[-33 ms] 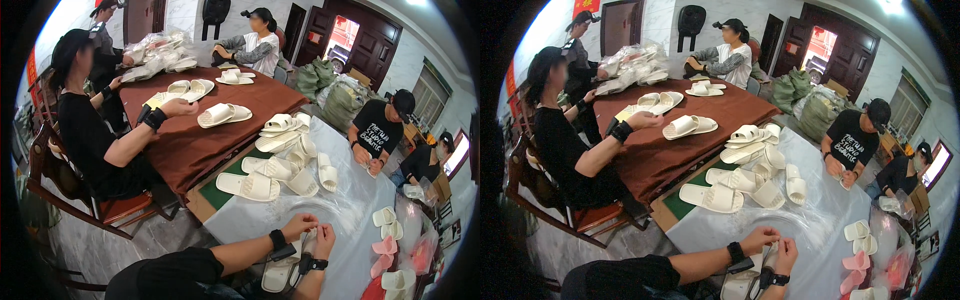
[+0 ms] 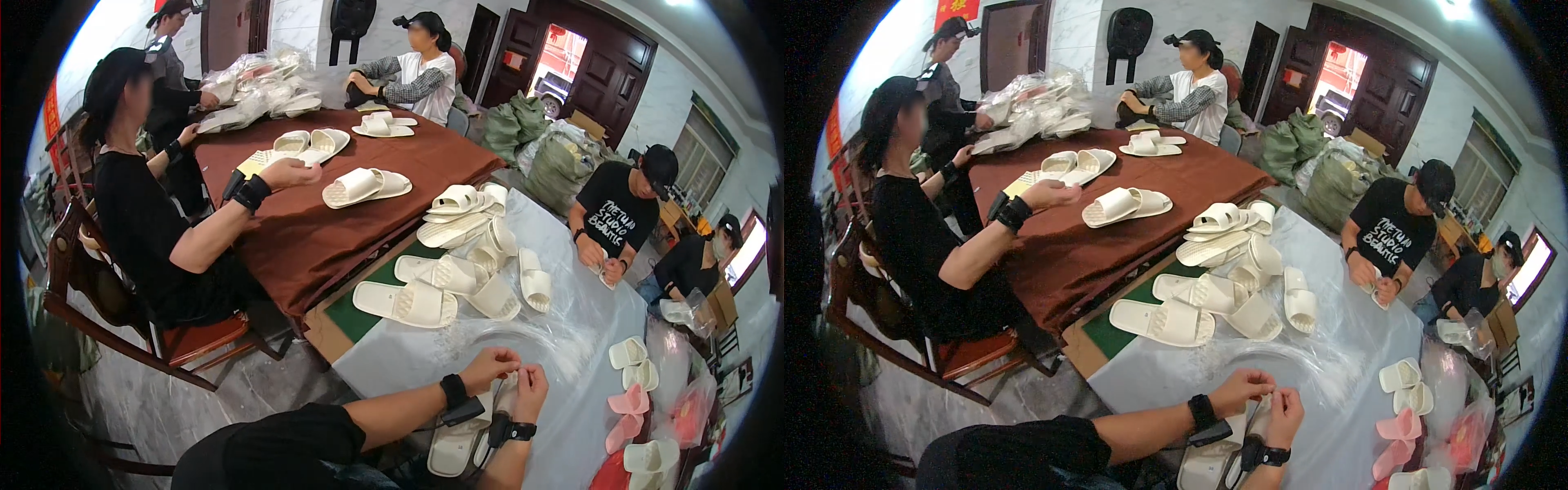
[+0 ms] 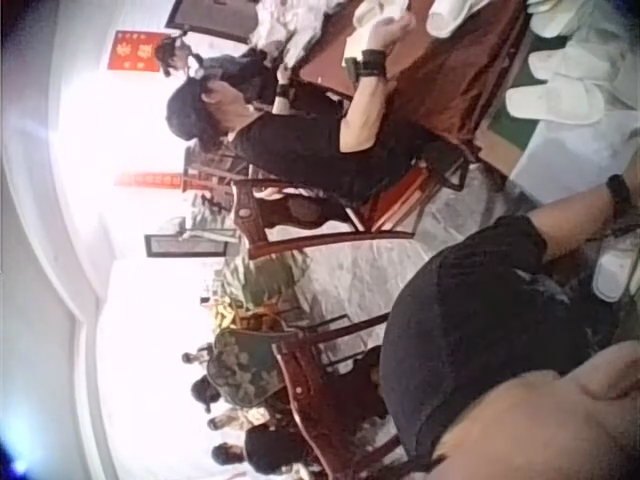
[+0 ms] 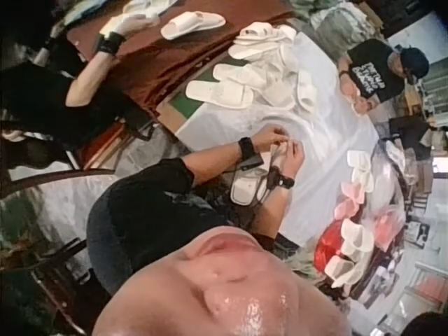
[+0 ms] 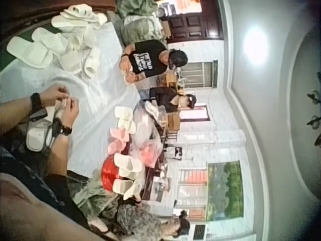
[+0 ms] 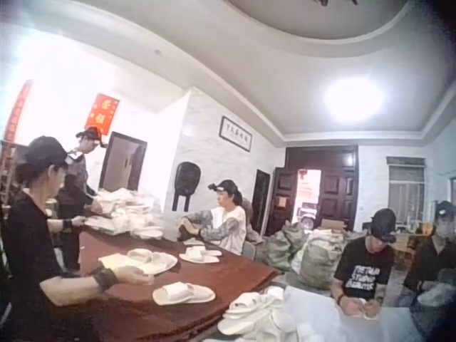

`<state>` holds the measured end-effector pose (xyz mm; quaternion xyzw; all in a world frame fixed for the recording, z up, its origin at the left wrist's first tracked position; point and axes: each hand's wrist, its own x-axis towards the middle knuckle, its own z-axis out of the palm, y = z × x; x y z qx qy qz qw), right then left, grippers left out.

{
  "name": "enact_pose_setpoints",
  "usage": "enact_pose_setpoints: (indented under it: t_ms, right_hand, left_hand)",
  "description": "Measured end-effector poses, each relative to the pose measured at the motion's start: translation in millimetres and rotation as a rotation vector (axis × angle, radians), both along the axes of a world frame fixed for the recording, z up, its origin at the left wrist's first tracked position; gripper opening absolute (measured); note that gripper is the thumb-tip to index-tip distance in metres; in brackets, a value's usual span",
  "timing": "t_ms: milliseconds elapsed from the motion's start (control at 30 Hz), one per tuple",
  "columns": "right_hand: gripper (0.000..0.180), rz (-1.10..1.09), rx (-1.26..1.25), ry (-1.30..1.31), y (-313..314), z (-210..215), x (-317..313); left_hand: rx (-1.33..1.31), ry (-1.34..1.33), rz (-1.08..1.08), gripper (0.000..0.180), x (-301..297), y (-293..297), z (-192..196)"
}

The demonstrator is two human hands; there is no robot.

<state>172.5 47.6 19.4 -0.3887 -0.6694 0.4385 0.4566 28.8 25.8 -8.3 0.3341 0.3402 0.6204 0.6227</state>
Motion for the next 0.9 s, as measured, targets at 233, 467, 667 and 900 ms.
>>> enact_pose_setpoints:
  t_ms: [233,467,667,900]
  right_hand:
    - [0.006,-0.01,-0.045,0.011,-3,1,-1]
    - [0.008,-0.009,-0.044,0.038,-1,-1,1]
    - [0.01,-0.036,-0.036,-0.012,-2,5,-4]
    - [0.008,-0.091,-0.093,-0.06,-5,7,-3]
  left_hand:
    - [-0.01,-0.021,-0.014,0.014,1,-2,1]
    - [-0.008,-0.002,-0.05,0.013,1,-3,6]
    - [-0.023,-0.003,0.041,0.015,-1,-2,4]
    - [-0.028,0.051,0.052,0.017,-1,-4,6]
